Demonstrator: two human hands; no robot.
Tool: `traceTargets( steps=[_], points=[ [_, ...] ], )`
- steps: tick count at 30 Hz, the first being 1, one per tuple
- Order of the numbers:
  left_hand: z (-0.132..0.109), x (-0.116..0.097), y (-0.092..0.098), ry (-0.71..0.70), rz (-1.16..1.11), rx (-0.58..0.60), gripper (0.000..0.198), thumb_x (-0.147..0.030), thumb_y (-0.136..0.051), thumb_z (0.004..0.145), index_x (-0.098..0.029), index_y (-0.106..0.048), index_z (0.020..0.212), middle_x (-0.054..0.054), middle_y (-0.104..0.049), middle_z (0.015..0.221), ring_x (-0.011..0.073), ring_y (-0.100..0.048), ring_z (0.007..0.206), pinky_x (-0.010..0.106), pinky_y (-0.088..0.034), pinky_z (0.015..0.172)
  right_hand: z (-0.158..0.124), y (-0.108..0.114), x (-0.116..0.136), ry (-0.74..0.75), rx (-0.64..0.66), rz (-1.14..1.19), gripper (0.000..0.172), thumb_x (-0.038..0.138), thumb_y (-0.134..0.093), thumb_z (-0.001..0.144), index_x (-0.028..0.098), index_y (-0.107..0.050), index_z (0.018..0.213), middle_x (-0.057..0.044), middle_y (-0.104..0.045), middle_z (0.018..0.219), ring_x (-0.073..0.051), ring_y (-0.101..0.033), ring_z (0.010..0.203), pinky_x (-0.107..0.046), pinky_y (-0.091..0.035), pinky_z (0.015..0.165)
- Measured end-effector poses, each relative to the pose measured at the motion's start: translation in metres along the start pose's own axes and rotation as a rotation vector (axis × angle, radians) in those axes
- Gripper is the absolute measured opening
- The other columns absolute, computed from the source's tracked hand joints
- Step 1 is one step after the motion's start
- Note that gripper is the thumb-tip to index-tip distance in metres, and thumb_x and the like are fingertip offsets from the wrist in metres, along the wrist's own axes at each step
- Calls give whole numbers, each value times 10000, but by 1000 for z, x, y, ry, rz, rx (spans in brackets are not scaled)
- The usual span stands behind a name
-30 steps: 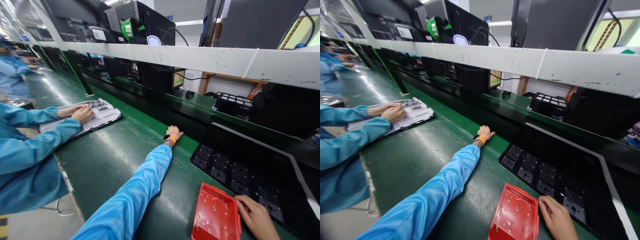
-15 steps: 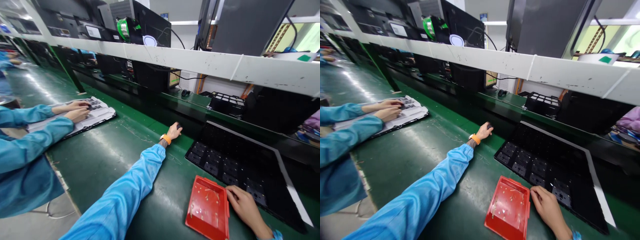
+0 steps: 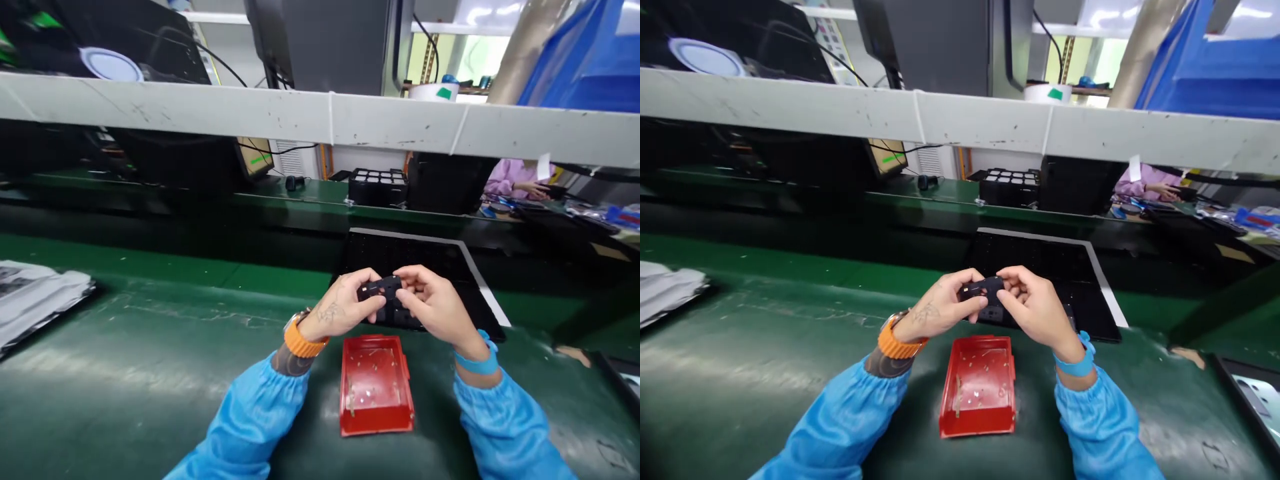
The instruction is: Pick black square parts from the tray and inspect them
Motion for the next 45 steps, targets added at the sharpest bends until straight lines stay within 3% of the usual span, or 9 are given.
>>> traceTargets(
  steps=[7,18,27,31,34,38,42,45],
  points=[
    [-3,5,-1,-35,-188,-50,271,-390,-666,890,-153,-550,950,-54,-541,571,71,-525,458,167,-406,479,-11,-4,-5,-60,-19,123,249,352,-667,900,156,-629,1049,-3,-624,754,-100,-567,532,-211,-493,454],
    [-4,3,-9,-57,-220,-115,277,-406,-675,874,-150,-576,910,-57,-526,547,64,-500,423,170,-391,459,-14,-5,1,10,-49,108,250,306,-666,916,172,-609,1119,25,-603,720,-115,-600,547,-207,-488,450],
    [-9,-8,-7,-62,-399,-199,352,-348,-721,812,-125,-627,1067,5,-644,731,87,-595,502,187,-434,465,-15,3,8,28,-177,43,307,403,-685,899,174,-610,1090,19,-607,707,-122,-597,517,-222,-498,436],
    [-10,-11,-7,-80,-361,-209,347,-354,-700,835,-107,-659,1075,7,-654,634,99,-603,505,189,-447,478,-17,5,8,66,-181,-32,265,361,-671,910,184,-616,1098,6,-617,741,-132,-612,576,-232,-512,479],
    [-10,-9,-7,-66,-320,-233,362,-355,-681,850,-96,-671,1103,12,-664,589,101,-594,488,186,-449,475,-19,8,10,142,-195,-99,239,294,-650,924,197,-619,1141,-36,-643,885,-156,-645,712,-255,-557,562],
    [-9,-8,-10,-57,-246,-262,328,-313,-644,872,-88,-680,1106,17,-678,584,102,-604,482,178,-460,469,-23,10,24,392,-279,-361,240,206,-613,945,210,-642,1183,-108,-592,1196,-237,-637,995,-377,-595,775],
    [-14,-13,-17,-111,-112,-271,276,-274,-594,908,-104,-699,1097,21,-699,621,131,-675,549,194,-517,506,-30,-3,39,633,-239,-629,275,145,-563,978,247,-676,1207,-113,-570,1270,-311,-569,1161,-509,-559,916],
    [-20,-19,-21,-165,-8,-302,268,-213,-567,906,-117,-708,1112,14,-717,647,138,-705,582,206,-563,553,-32,-13,40,695,-209,-683,333,112,-544,997,271,-653,1268,-101,-586,1258,-303,-565,1144,-529,-545,932]
  ],
)
Point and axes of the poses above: each hand's wrist, its own z-axis towards the middle knuckle, its own y-axis out of the back of the hand, x = y × z, the point moved 3 cm from there along z, towards the middle knuckle
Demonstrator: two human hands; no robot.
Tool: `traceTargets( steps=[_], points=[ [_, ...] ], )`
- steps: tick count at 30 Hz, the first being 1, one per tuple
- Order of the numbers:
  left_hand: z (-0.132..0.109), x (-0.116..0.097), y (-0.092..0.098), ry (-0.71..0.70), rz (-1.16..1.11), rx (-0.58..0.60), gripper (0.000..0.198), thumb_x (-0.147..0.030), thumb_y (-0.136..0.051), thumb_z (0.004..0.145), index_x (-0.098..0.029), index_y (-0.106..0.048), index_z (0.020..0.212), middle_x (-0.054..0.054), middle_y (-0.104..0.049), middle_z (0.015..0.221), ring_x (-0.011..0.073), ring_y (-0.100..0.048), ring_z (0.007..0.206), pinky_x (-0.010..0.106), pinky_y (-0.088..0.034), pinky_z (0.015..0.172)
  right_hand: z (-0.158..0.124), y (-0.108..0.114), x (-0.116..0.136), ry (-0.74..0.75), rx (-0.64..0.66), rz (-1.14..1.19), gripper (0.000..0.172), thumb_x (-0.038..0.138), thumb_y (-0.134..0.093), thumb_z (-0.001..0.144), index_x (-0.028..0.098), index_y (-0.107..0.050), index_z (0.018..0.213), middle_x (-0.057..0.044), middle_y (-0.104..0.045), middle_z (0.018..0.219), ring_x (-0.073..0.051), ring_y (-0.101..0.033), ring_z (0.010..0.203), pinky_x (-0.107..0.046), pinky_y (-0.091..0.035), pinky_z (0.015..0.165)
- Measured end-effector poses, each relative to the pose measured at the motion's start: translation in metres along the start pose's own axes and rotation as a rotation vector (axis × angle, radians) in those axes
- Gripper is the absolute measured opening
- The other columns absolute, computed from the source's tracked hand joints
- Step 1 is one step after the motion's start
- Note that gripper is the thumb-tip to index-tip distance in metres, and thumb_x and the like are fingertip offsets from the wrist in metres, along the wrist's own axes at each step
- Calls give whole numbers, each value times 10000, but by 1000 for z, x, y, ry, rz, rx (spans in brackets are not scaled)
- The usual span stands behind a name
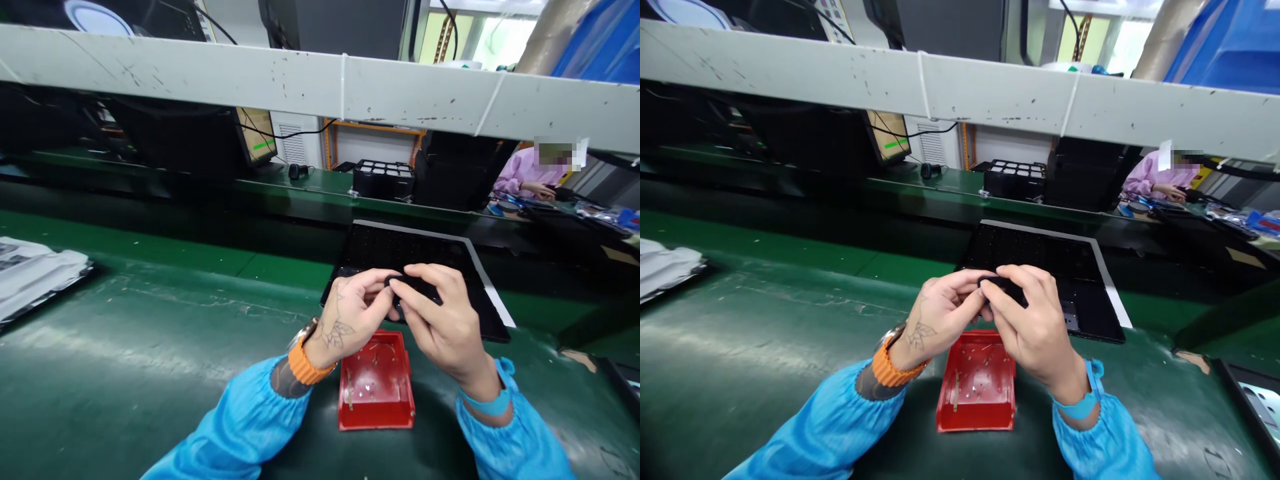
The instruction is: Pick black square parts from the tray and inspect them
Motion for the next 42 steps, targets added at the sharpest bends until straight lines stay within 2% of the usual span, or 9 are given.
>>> traceTargets(
  steps=[10,17,25,30,35,42],
  points=[
    [-6,-18,4,-121,121,-33,248,-135,-542,899,-115,-722,1069,1,-736,653,120,-714,555,156,-552,512,0,-1,5,35,-30,24,369,68,-579,973,251,-677,1277,-103,-638,1191,-290,-576,1094,-497,-549,901],
    [-10,-25,5,-209,192,-57,230,-93,-545,886,-97,-713,1042,-1,-742,674,96,-715,553,117,-535,530,0,0,9,73,-27,33,337,21,-605,942,167,-697,1232,-152,-636,1186,-302,-566,1085,-488,-547,885],
    [-12,-23,9,-232,296,-39,244,-92,-544,887,-104,-724,1051,9,-747,692,121,-703,558,192,-552,566,-1,-3,11,79,-44,83,323,-15,-610,927,131,-698,1202,-159,-642,1161,-294,-562,1052,-467,-554,851],
    [-12,-27,10,-249,342,-50,239,-85,-550,881,-100,-723,1044,-2,-730,674,106,-677,543,187,-515,540,-1,-4,13,75,-57,97,311,-17,-614,925,121,-704,1189,-162,-648,1154,-294,-565,1047,-465,-555,844],
    [-13,-30,10,-261,359,-50,227,-75,-552,875,-103,-720,1026,3,-745,697,109,-694,570,192,-528,577,-2,-3,14,69,-71,112,294,-11,-612,929,117,-711,1174,-160,-653,1146,-290,-567,1038,-459,-557,833],
    [-17,-34,11,-249,294,-7,249,-64,-532,888,-112,-710,1055,-3,-745,682,104,-714,556,164,-529,549,-5,-3,14,44,-76,168,310,2,-607,935,135,-709,1196,-151,-655,1160,-290,-575,1052,-459,-561,832]
  ],
)
Point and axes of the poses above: each hand's wrist, its own z-axis towards the middle knuckle, its own y-axis out of the back of the hand, x = y × z, the point moved 3 cm from there along z, towards the middle knuckle
